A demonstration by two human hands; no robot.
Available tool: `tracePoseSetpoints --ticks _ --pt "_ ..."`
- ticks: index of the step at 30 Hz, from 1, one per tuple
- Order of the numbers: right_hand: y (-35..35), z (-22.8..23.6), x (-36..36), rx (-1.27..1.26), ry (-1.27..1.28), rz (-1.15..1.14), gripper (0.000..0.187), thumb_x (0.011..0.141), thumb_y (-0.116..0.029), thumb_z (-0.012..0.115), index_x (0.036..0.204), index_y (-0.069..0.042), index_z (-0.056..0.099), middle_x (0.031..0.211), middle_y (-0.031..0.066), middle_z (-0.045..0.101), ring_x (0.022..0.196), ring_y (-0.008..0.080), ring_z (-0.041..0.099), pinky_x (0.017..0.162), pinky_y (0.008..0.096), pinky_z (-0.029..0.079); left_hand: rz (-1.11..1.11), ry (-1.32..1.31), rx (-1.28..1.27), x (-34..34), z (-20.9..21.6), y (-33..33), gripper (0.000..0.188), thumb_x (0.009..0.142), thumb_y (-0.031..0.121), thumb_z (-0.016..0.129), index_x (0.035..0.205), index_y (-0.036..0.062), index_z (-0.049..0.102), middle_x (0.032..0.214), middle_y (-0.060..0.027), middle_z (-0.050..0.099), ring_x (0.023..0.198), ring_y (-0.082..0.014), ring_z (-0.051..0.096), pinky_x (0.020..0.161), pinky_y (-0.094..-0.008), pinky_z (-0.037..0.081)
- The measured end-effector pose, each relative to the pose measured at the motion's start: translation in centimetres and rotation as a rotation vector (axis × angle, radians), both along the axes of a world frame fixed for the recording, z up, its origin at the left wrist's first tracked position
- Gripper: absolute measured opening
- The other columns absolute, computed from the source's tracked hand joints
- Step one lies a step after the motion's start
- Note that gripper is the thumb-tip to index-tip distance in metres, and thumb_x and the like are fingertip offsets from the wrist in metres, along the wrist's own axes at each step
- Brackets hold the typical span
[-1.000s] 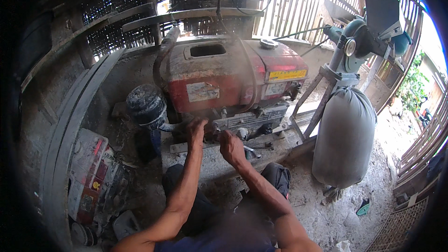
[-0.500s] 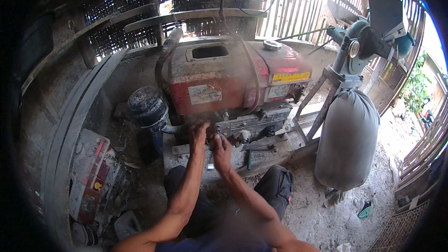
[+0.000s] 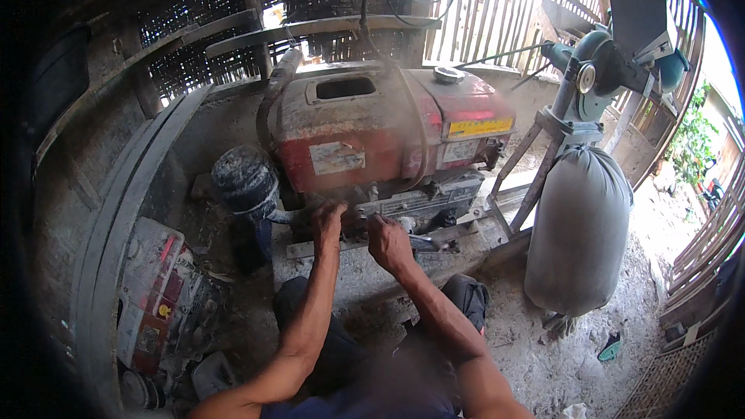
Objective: The person starts a small engine and then scoops white rice from a green basin into a hopper using a blue scoop. The person repeatedly fills the hopper and occasionally spreads the rice with their hand.
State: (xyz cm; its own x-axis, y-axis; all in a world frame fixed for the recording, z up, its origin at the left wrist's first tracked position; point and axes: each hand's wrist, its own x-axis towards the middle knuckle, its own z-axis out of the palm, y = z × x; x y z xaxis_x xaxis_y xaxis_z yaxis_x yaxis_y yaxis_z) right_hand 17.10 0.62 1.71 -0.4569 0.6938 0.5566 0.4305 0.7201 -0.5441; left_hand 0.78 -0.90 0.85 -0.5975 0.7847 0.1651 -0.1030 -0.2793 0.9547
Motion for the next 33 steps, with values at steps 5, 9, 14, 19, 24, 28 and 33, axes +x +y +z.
tracePoseSetpoints --ticks 5,9,14,19,24,28,33 --pt "0.7 -0.4 -0.1 -0.006 -0.001 0.047 0.013 0.095 -0.009 0.052 0.093 0.001 0.061 0.083 0.0257 0.062 0.085 0.0504 0.061 0.071 0.0529 0.048 0.007 -0.002 -0.033 -0.2 -0.5 0.1 0.010 0.087 0.016 0.069 0.087 0.0058 0.071 0.081 0.0029 0.065 0.077 -0.0087 0.058 0.072 -0.0274 0.045" --pt "-0.6 -3.1 -2.1 -0.023 0.221 -0.073 0.020 0.102 -0.014 0.054 0.095 0.002 0.064 0.073 0.0166 0.061 0.072 0.0403 0.063 0.065 0.0445 0.047 -0.004 -0.074 0.024 0.1 -0.3 0.0 0.011 0.088 0.016 0.069 0.088 0.0051 0.071 0.082 0.0013 0.065 0.078 -0.0099 0.059 0.072 -0.0280 0.046" --pt "-3.3 -5.8 -8.2 -0.899 1.257 0.240 0.029 0.109 -0.029 0.056 0.098 -0.004 0.065 0.076 -0.0049 0.051 0.068 0.0087 0.042 0.064 0.0263 0.036 -0.024 -0.142 -0.002 0.3 0.2 0.0 0.010 0.090 0.014 0.067 0.091 0.0048 0.071 0.083 -0.0009 0.067 0.075 -0.0113 0.061 0.070 -0.0279 0.049" --pt "-3.6 -5.5 -6.9 -0.861 1.169 0.270 0.032 0.111 -0.030 0.053 0.099 -0.003 0.065 0.079 -0.0032 0.056 0.069 0.0087 0.046 0.064 0.0279 0.039 -0.075 -0.251 -0.081 0.2 0.0 -0.1 0.010 0.091 0.013 0.067 0.091 0.0044 0.071 0.084 -0.0019 0.068 0.073 -0.0122 0.063 0.067 -0.0275 0.050" --pt "-2.4 -2.7 -1.8 -0.339 0.314 -0.046 0.028 0.105 -0.025 0.055 0.092 -0.001 0.060 0.076 0.0115 0.060 0.069 0.0285 0.059 0.063 0.0421 0.046 -0.059 -0.228 0.039 0.3 -0.2 0.1 0.011 0.090 0.015 0.068 0.090 0.0040 0.072 0.085 -0.0014 0.069 0.073 -0.0120 0.063 0.066 -0.0274 0.050" --pt "0.3 -0.5 0.1 -0.033 -0.038 -0.043 0.011 0.095 -0.010 0.054 0.093 -0.001 0.060 0.086 0.0259 0.064 0.083 0.0515 0.062 0.070 0.0565 0.049 0.001 -0.085 -0.008 0.2 -0.2 0.0 0.012 0.090 0.015 0.068 0.090 0.0038 0.072 0.085 -0.0003 0.068 0.076 -0.0110 0.062 0.070 -0.0278 0.049" --pt "1.1 -0.3 -0.1 0.023 -0.097 0.071 0.010 0.092 -0.006 0.054 0.097 -0.002 0.062 0.089 0.0233 0.064 0.083 0.0491 0.063 0.070 0.0553 0.050 0.019 0.007 0.052 0.0 -0.5 0.1 0.012 0.089 0.016 0.068 0.089 0.0047 0.071 0.082 0.0014 0.066 0.077 -0.0099 0.059 0.072 -0.0284 0.046"
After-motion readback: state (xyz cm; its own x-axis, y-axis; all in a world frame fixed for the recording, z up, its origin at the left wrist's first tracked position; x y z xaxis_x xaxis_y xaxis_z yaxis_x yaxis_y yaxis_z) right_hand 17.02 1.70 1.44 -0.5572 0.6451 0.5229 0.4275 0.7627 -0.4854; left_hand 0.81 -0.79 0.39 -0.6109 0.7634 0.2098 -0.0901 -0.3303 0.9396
